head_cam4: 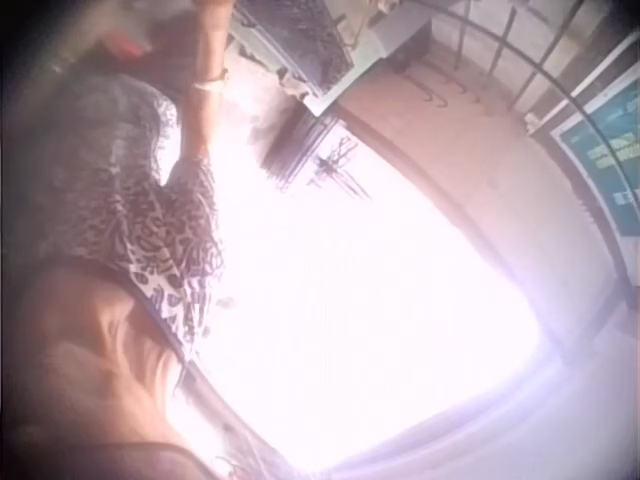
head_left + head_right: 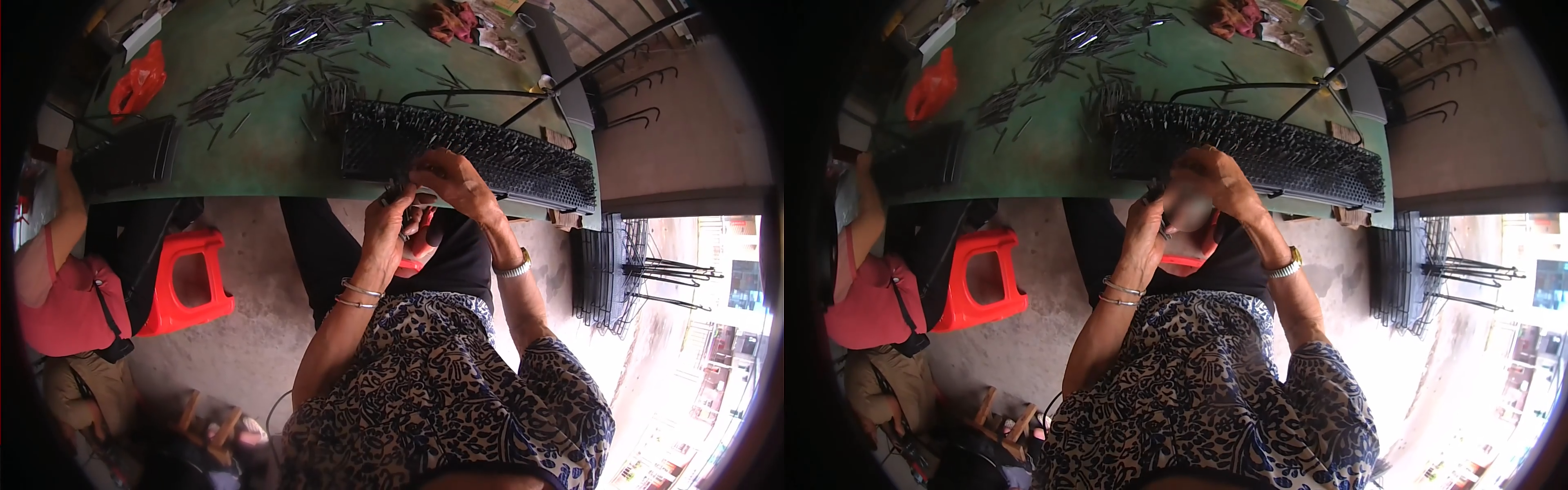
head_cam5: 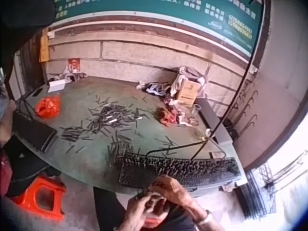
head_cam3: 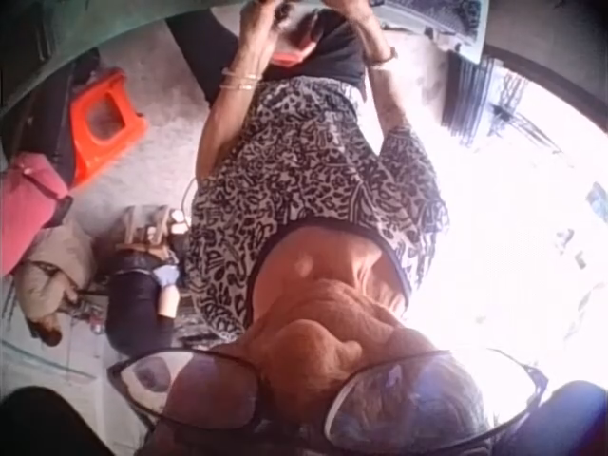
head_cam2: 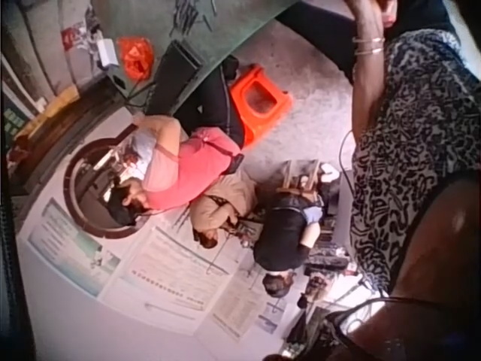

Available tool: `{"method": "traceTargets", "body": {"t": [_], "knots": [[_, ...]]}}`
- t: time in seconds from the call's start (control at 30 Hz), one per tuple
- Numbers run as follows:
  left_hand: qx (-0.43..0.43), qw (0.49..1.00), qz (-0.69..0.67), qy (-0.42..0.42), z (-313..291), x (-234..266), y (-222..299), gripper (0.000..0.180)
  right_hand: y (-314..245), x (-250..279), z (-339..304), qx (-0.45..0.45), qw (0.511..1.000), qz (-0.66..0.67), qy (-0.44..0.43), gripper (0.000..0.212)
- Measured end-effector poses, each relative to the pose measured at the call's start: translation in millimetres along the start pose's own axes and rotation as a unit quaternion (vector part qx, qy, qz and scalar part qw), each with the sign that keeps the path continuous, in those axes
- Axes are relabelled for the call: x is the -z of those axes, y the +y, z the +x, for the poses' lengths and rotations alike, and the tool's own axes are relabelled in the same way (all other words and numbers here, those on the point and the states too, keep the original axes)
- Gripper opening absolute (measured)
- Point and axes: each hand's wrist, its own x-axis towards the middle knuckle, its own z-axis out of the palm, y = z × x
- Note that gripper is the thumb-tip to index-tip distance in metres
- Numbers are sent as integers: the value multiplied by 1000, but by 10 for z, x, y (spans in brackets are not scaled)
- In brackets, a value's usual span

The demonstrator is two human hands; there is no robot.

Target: Insert small metal pins into the holes of a component base.

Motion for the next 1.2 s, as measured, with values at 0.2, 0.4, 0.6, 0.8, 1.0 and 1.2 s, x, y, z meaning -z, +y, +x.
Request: {"method": "traceTargets", "body": {"t": [0.2,0.4,0.6,0.8,1.0,1.2], "knots": [[8,998,63,-2,-35,-20,6,20,-41,182,60,-100,987,26,-121,18],[6,997,75,11,-17,2,-38,25,-94,200,63,-52,989,0,-138,15],[43,995,75,45,23,-14,63,25,-83,124,101,-75,992,18,98,12],[58,998,15,9,115,51,-45,24,194,-84,367,78,930,-167,318,10],[63,998,-10,12,137,102,-99,26,246,-210,426,74,924,-204,314,8],[85,996,-21,10,85,67,-26,28,167,-163,434,75,934,-212,279,10]]}}
